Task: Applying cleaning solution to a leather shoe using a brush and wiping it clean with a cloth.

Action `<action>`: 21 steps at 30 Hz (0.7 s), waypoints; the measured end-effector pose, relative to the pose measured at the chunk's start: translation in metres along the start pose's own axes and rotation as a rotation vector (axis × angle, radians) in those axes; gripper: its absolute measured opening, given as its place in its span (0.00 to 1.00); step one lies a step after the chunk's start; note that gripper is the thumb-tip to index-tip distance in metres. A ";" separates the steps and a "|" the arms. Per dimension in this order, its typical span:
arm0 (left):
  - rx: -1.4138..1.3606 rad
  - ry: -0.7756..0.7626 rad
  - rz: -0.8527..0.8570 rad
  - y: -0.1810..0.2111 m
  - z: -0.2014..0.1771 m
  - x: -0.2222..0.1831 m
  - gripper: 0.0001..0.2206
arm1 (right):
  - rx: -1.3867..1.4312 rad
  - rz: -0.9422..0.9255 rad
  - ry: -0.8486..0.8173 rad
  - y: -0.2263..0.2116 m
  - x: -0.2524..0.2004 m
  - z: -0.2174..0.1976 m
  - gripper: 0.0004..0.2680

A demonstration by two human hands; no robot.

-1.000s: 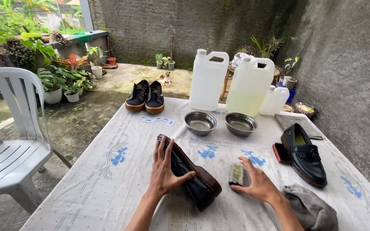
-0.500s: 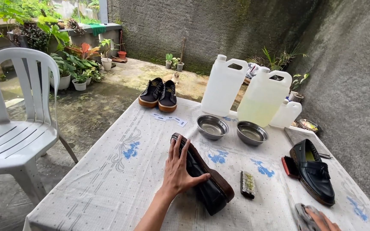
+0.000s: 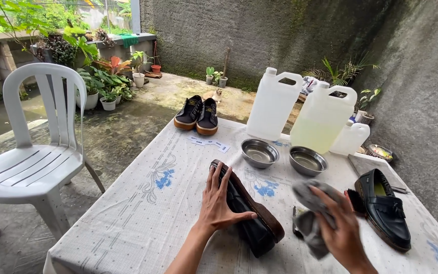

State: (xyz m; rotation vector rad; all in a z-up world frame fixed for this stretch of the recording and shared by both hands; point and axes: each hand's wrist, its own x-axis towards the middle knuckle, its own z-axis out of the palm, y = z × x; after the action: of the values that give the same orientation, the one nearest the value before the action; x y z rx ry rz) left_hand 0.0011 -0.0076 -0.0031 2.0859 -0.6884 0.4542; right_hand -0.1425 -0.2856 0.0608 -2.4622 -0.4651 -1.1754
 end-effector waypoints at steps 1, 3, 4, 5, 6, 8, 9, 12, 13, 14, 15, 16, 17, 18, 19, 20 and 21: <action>0.002 0.002 0.000 0.001 -0.002 -0.001 0.65 | 0.002 -0.002 0.001 0.002 0.012 0.018 0.21; -0.011 -0.021 0.000 0.004 -0.006 -0.001 0.66 | -0.009 -0.094 -0.226 0.007 0.038 0.054 0.23; -0.008 -0.018 0.004 0.001 -0.004 -0.001 0.66 | -0.008 -0.097 -0.221 0.001 0.052 0.066 0.23; -0.007 0.008 0.040 -0.002 -0.002 -0.001 0.66 | -0.060 -0.213 -0.264 -0.006 0.064 0.079 0.23; -0.007 0.033 0.077 -0.006 0.001 -0.001 0.67 | -0.113 -0.328 -0.307 -0.012 0.077 0.092 0.22; -0.003 0.040 0.095 -0.010 0.004 -0.001 0.68 | -0.122 -0.297 -0.395 -0.026 0.091 0.107 0.20; -0.002 0.053 0.115 -0.013 0.006 0.000 0.68 | -0.135 -0.271 -0.484 -0.033 0.098 0.114 0.18; 0.018 0.055 0.119 -0.019 0.010 0.000 0.71 | -0.071 -0.237 -0.532 -0.024 0.088 0.135 0.20; 0.017 0.053 0.113 -0.018 0.008 -0.002 0.71 | -0.069 -0.236 -0.537 -0.022 0.084 0.135 0.20; 0.005 0.052 0.114 -0.016 0.006 -0.003 0.70 | -0.036 -0.238 -0.552 -0.019 0.079 0.134 0.19; -0.007 0.052 0.115 -0.014 0.003 -0.004 0.70 | -0.004 -0.241 -0.565 -0.017 0.075 0.134 0.18; -0.007 0.051 0.110 -0.014 0.002 -0.004 0.70 | -0.001 -0.241 -0.569 -0.018 0.075 0.129 0.18; 0.010 0.022 0.084 -0.012 0.001 -0.003 0.70 | -0.037 -0.240 -0.609 -0.019 0.075 0.123 0.18; 0.028 -0.007 0.058 -0.011 0.000 -0.002 0.71 | -0.072 -0.240 -0.649 -0.020 0.075 0.116 0.18; 0.024 -0.013 0.060 -0.009 -0.001 -0.003 0.71 | -0.075 -0.233 -0.650 -0.023 0.072 0.108 0.18; 0.039 -0.021 0.057 -0.008 -0.002 -0.004 0.71 | -0.079 -0.190 -0.724 -0.026 0.070 0.098 0.16; 0.054 -0.021 0.056 -0.007 -0.004 -0.003 0.70 | -0.086 -0.154 -0.795 -0.030 0.071 0.090 0.15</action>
State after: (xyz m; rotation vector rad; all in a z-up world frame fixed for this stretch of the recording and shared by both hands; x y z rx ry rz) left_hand 0.0029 -0.0002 -0.0065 2.1290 -0.7554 0.4876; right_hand -0.0531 -0.2085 0.0704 -2.9411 -0.8324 -0.2025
